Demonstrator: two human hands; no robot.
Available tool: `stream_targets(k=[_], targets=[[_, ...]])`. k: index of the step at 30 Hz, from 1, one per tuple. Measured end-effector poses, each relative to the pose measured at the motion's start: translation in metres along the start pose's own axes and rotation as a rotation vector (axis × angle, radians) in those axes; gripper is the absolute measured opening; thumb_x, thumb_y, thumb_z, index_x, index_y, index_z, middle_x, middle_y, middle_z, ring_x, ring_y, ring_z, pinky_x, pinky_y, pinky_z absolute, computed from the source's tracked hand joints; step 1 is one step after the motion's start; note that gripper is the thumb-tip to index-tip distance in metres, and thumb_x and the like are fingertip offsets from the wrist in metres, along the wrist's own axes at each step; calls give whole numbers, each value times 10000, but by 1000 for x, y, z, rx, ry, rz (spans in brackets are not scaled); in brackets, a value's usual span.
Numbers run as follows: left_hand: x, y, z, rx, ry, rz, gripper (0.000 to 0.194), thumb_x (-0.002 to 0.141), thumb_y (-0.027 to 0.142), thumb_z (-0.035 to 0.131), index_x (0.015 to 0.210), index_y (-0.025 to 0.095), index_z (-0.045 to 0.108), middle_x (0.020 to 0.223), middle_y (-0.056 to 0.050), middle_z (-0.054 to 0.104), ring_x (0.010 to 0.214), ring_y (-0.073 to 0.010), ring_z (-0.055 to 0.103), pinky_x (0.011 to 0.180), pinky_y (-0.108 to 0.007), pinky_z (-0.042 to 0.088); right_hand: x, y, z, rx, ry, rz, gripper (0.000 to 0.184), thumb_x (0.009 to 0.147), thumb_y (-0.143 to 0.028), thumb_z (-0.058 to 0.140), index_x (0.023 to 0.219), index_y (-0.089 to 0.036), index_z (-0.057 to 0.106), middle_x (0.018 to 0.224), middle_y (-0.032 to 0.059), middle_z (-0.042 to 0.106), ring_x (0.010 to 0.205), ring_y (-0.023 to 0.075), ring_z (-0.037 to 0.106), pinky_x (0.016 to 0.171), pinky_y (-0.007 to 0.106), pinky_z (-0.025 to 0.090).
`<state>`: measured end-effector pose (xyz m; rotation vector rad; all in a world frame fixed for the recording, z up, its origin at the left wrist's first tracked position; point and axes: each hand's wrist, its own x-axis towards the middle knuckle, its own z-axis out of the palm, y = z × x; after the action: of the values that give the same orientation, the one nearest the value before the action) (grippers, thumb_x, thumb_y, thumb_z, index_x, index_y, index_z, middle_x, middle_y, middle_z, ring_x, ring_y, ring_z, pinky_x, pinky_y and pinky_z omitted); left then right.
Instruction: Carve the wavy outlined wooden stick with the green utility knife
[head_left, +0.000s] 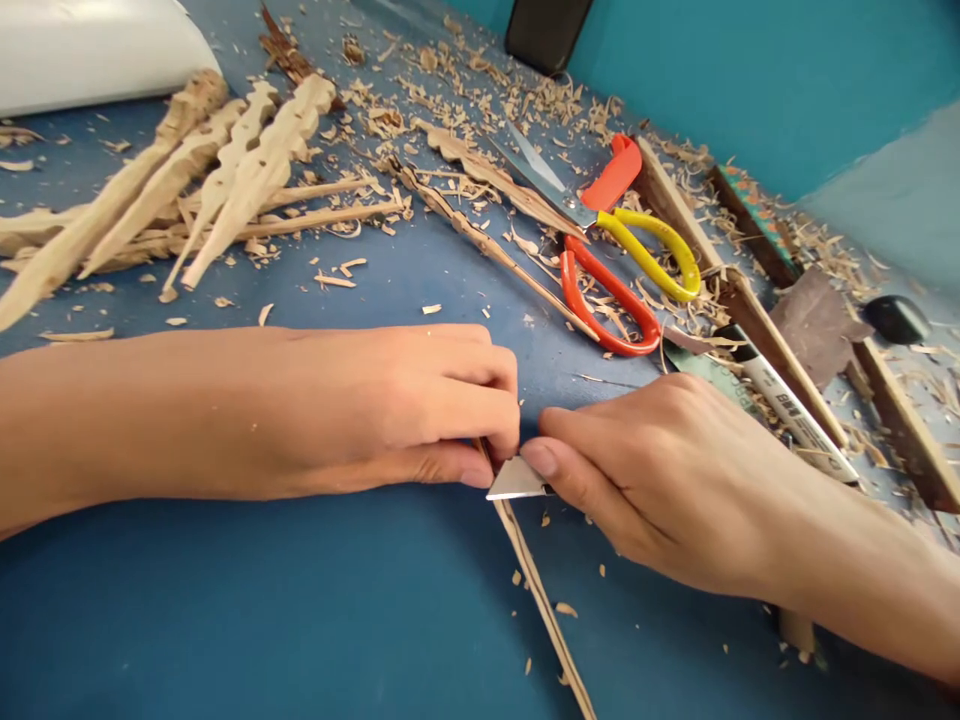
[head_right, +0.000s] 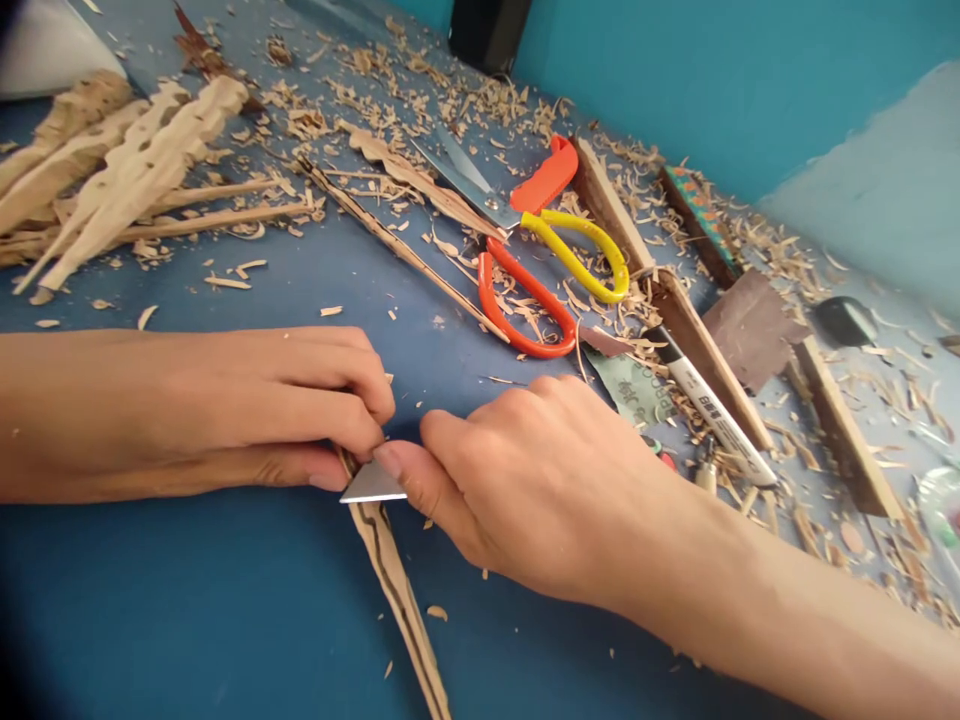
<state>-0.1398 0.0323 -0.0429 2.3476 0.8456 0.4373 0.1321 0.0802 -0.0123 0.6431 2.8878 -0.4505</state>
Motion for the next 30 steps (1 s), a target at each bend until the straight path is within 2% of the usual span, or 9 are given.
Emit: stream_targets(k=[8,14,17,21,27,30], targets=[[0,0,-3,-77,-58,-9,137,1149,325,586,1124,366,715,1208,11,746,1107,-161,727,942,-153,567,1,3,-1,-29,16,-79,579,1214,-490,258,733,-252,474,553,-21,526,446,146,400,542,374,160],[1,-1,-5,-145,-8,5,191,1098,158,650,1144,312,755,1190,11,742,1086,-135,722,964,-123,532,2,3,1,-47,77,-77,601,1214,-480,276,687,-254,455,517,-24,499,425,149,363,543,388,119],[2,-3,-5,-150,19,13,184,1094,199,665,1132,333,785,1165,4,784,1078,-166,746,943,-162,570,0,3,3,-57,102,-83,609,1215,-464,271,686,-251,486,531,-25,511,439,150,321,565,394,112],[4,-3,-7,-144,-21,26,212,1090,198,662,1135,347,807,1129,-3,822,1078,-195,753,942,-229,609,1,5,3,-58,112,-121,604,1209,-442,325,676,-244,530,535,-31,506,450,148,276,583,399,106],[7,-3,-8,-190,-13,-6,250,1065,187,701,1129,374,856,1099,-19,835,1062,-218,765,953,-247,616,11,8,-7,-113,88,-210,622,1183,-433,420,616,-237,583,505,-18,462,449,156,275,562,383,96],[6,-4,-7,-183,8,7,266,1063,187,703,1145,383,861,1121,-18,837,1076,-218,772,968,-246,614,13,7,-13,-167,35,-296,600,1164,-445,478,618,-241,621,482,-20,441,451,163,215,544,364,93]])
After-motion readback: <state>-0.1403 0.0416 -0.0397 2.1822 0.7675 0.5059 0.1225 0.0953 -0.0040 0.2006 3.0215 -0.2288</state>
